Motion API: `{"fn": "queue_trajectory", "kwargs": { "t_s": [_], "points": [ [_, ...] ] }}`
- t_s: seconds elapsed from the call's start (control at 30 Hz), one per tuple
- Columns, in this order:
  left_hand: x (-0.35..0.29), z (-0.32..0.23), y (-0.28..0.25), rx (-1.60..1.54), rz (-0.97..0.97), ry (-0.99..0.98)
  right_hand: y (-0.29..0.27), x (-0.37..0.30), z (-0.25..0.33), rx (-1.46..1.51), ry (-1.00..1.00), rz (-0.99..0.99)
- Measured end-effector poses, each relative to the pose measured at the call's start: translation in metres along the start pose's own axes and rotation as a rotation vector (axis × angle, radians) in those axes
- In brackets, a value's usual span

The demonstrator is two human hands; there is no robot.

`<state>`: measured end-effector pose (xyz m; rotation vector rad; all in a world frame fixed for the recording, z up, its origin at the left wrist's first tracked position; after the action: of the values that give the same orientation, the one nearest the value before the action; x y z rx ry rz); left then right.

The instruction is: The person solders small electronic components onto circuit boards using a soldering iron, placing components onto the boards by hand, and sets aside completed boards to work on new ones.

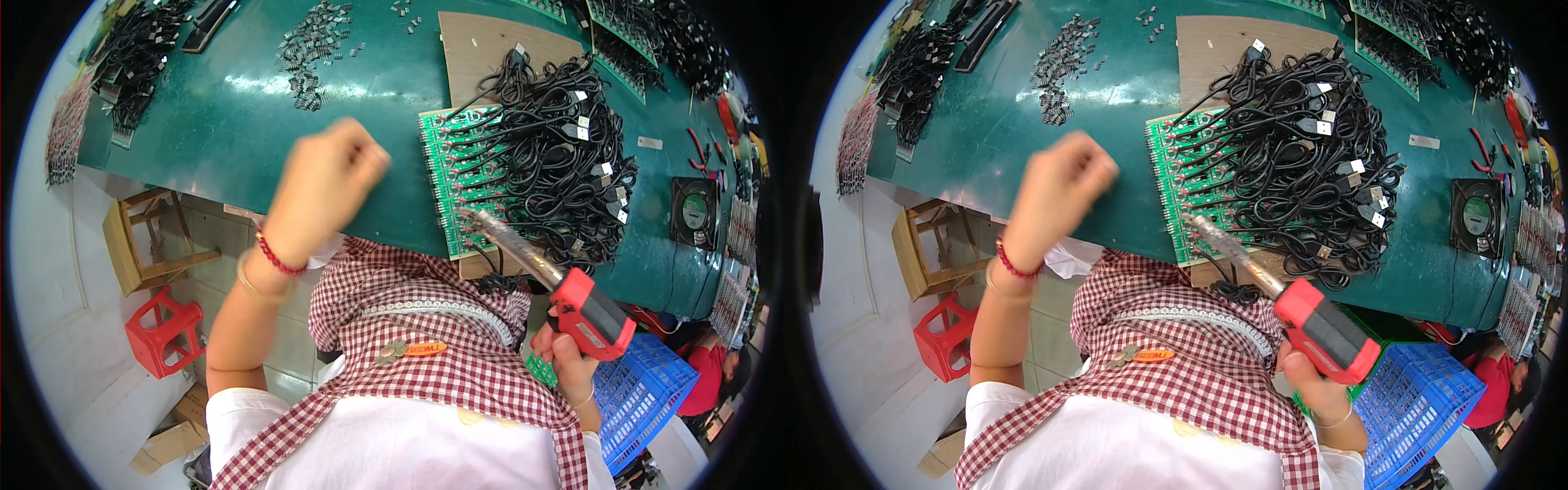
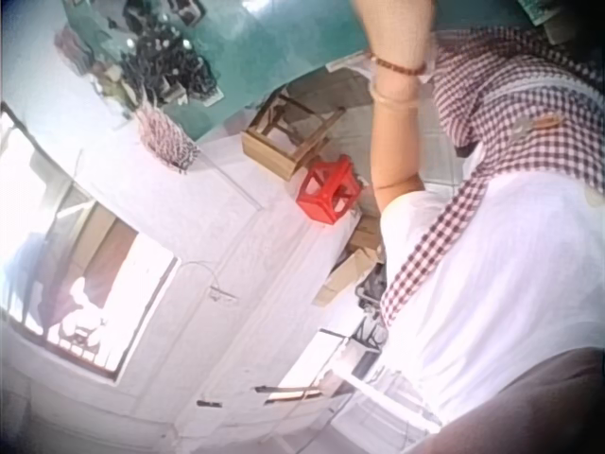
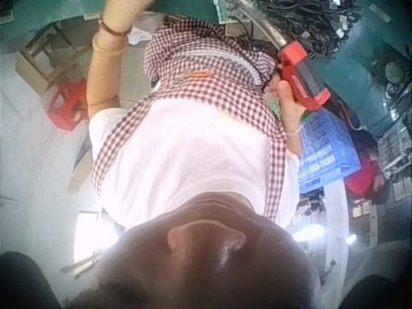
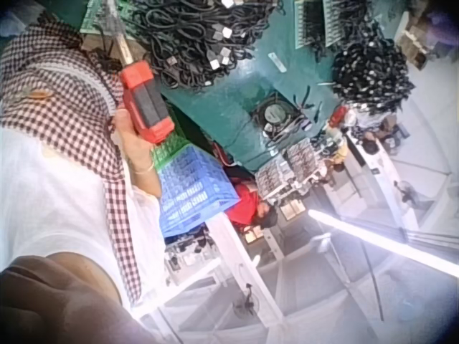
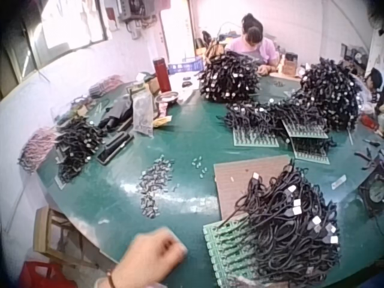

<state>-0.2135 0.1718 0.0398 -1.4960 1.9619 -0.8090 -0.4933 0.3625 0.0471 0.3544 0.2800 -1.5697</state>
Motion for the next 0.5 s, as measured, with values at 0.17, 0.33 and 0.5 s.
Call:
{"fn": "queue_trajectory", "kwargs": {
  "t_s": [0.17, 0.33, 0.5],
  "points": [
    [0.025, 0.028, -0.043, 0.499, -0.309, 0.018, 0.003, 0.008, 0.014, 0.110, -0.086, -0.020],
    [0.028, 0.029, -0.036, 0.584, -0.291, 0.119, 0.013, 0.017, 0.030, 0.233, -0.152, -0.031],
    [0.015, -0.001, -0.017, -0.319, 0.011, -0.152, 0.016, 0.020, 0.033, 0.367, -0.162, -0.030]
  ]
}}
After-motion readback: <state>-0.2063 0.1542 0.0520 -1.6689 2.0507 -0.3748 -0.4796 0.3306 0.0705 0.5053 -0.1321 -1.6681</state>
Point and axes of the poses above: each hand's wrist, its own x-axis towards the middle knuckle, its own y-axis out of the palm, z = x × y, the point moved 7 cm from there along x, towards the middle knuckle, and after that the axes turned 4 degrees about x, right-handed, at the moved point
